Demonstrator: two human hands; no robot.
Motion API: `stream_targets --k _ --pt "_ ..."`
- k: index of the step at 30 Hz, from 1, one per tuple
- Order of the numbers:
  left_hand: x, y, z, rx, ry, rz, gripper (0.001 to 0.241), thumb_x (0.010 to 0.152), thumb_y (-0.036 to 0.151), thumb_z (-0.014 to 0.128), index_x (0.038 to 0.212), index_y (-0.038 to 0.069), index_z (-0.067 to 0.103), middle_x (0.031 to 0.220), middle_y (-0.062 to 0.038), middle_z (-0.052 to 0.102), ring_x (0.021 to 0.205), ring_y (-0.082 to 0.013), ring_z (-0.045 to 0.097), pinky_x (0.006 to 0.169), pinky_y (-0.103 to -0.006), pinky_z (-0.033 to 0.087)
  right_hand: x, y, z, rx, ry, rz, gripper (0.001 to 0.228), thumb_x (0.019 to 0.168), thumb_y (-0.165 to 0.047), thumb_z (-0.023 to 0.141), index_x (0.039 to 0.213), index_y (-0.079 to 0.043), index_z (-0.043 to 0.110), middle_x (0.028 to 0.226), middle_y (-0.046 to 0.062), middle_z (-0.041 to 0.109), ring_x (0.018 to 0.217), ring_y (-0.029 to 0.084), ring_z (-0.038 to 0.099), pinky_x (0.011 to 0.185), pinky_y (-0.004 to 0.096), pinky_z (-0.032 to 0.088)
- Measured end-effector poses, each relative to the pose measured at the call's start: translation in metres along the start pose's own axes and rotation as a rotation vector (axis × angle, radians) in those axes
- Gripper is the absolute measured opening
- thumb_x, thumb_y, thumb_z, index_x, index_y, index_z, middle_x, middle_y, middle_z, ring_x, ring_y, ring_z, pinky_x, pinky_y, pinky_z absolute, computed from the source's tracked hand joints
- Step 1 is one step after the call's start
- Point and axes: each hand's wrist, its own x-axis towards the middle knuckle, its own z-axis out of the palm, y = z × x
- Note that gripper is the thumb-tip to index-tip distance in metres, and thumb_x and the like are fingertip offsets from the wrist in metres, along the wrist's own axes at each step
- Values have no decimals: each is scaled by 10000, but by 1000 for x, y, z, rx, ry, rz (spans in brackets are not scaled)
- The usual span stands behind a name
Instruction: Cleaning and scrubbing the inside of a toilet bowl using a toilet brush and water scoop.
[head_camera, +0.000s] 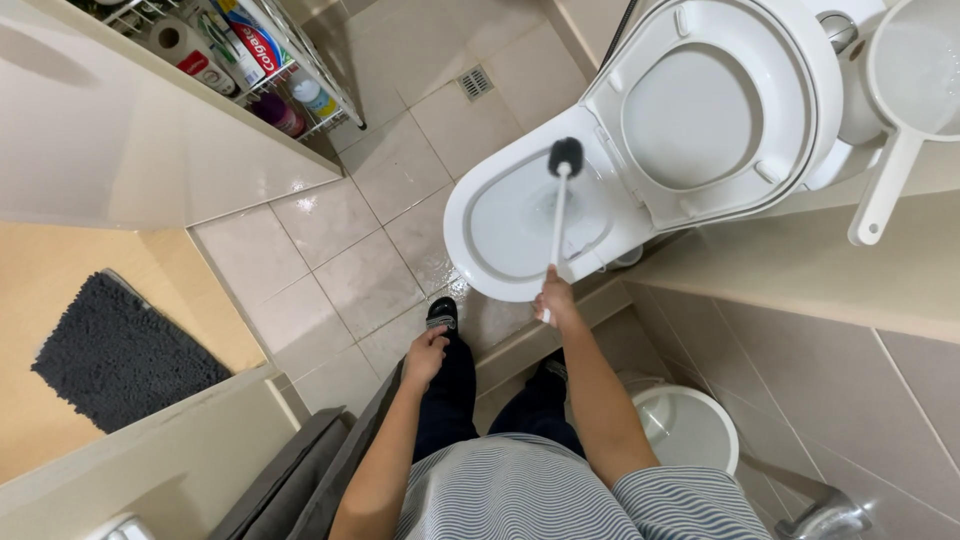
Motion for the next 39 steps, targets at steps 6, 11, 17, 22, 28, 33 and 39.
stream_targets --k 6,11,17,22,28,33,39 --pt "-1 0 2 -20 4 2 362 934 132 617 1280 100 719 964 -38 736 731 -137 621 704 -294 528 1 27 46 176 -287 246 532 1074 -583 322 834 -119 423 537 -28 323 390 120 282 356 294 270" --pt "6 -6 0 -38 -8 0 361 938 126 612 1282 98 717 962 -38 730 734 -138 613 698 -287 522 -24 48 27 -29 -332 273 526 1061 -576 349 843 -103 426 543 -6 325 389 132 286 353 307 280" --pt "6 -11 10 -92 -11 5 353 940 117 607 1277 96 709 961 -39 728 721 -135 601 667 -289 509 0 -10 17 12 -261 241 526 1090 -548 356 873 -80 459 562 -11 396 401 107 313 364 264 306" --pt "-5 -9 5 -78 -22 3 350 945 133 605 1280 110 701 963 -24 728 693 -134 597 630 -292 502 35 33 28 -284 -135 84 54 1048 -247 388 1025 -203 367 615 39 509 465 152 458 447 303 465" --pt "-5 -7 -3 -79 -7 -10 352 944 135 606 1276 98 716 959 -33 728 687 -126 605 601 -287 494 2 112 -4 -771 -267 -139 545 1105 -406 370 1223 84 579 995 305 716 860 419 697 792 541 572" --pt "18 -25 11 -143 -42 48 351 964 151 575 1282 78 706 982 -33 745 688 -114 605 618 -257 504 -6 113 -117 -1417 -17 -296 425 1036 -419 479 1188 -95 709 1173 188 731 1062 391 711 909 505 563" --pt "24 -21 42 -120 -93 70 358 987 160 540 1296 82 703 967 -39 729 684 -104 589 598 -261 495 -89 18 -150 -1325 302 -158 431 1042 -411 498 1177 -79 738 1163 176 742 1072 395 706 925 521 564"
